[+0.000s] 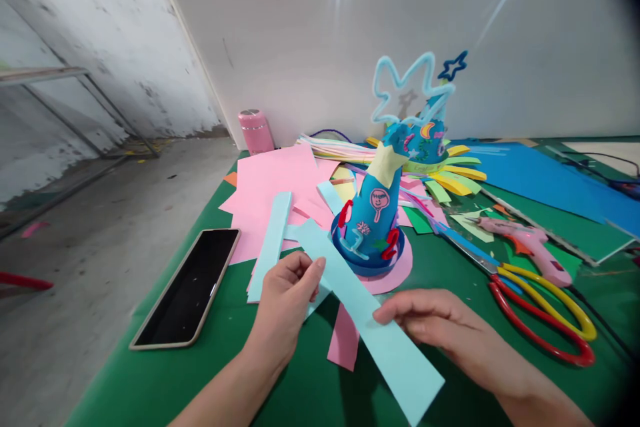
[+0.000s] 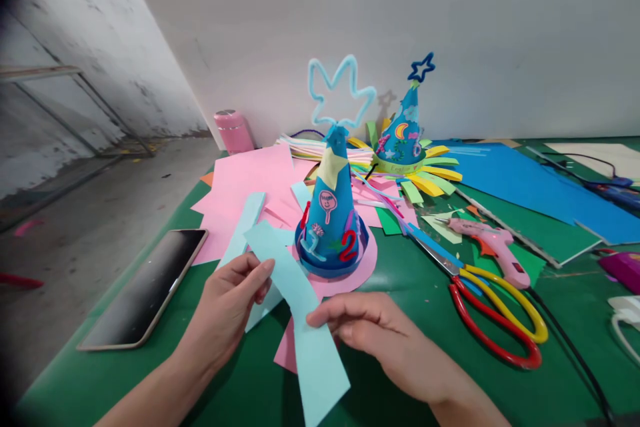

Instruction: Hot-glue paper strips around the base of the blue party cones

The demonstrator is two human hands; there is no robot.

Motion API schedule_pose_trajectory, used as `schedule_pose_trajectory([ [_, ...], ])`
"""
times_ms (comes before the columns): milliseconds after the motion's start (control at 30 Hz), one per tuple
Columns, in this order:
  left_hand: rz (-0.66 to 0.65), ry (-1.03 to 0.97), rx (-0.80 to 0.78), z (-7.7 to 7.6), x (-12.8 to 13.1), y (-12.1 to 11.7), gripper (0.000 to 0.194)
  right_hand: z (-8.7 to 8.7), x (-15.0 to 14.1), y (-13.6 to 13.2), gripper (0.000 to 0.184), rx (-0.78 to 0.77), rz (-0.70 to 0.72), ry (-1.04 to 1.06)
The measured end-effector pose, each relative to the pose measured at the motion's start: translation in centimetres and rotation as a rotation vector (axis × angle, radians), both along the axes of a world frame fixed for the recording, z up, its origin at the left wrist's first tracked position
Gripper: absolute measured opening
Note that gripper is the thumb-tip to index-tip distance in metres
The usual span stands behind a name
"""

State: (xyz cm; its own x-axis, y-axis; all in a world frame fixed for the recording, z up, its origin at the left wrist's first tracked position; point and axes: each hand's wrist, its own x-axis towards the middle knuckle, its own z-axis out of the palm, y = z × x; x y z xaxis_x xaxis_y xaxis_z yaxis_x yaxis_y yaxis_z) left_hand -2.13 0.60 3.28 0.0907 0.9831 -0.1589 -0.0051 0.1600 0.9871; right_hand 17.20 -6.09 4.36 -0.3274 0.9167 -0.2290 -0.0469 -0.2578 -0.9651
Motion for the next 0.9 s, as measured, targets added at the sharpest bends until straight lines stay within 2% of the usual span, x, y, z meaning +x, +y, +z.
schedule_pose_trajectory([
  [133, -0.091, 0.021, 0.017, -0.1, 0.1, -0.3, 0.029, 0.2, 0.1, 0.7, 0.019, 0.002, 0.023, -0.029],
  [300, -0.261, -0.098, 0.035, 0.0, 0.6, -0.8, 0.009, 0.4, -0.5, 2.2, 0.021, 0.242, -0.069, -0.215],
  [367, -0.309, -0.154, 0.009, 0.2, 1.0, -1.1, 0.011, 0.5, -0.9, 2.6, 0.020, 0.304, -0.110, -0.275],
  [500, -0.379, -0.233, -0.050, 0.2, 1.6, -1.7, 0.013, 0.2, -1.8, 3.0, 0.021, 0.301, -0.133, -0.311],
  [767, -0.430, -0.137, -0.071, 0.3, 1.9, -1.7, 0.008, -1.5, -2.2, 3.3, 0.025, 0.305, -0.151, -0.253],
  [900, -0.344, -0.052, -0.044, 0.4, 1.7, -1.4, 0.013, -2.1, -2.3, 3.3, 0.025, 0.297, -0.164, -0.256],
])
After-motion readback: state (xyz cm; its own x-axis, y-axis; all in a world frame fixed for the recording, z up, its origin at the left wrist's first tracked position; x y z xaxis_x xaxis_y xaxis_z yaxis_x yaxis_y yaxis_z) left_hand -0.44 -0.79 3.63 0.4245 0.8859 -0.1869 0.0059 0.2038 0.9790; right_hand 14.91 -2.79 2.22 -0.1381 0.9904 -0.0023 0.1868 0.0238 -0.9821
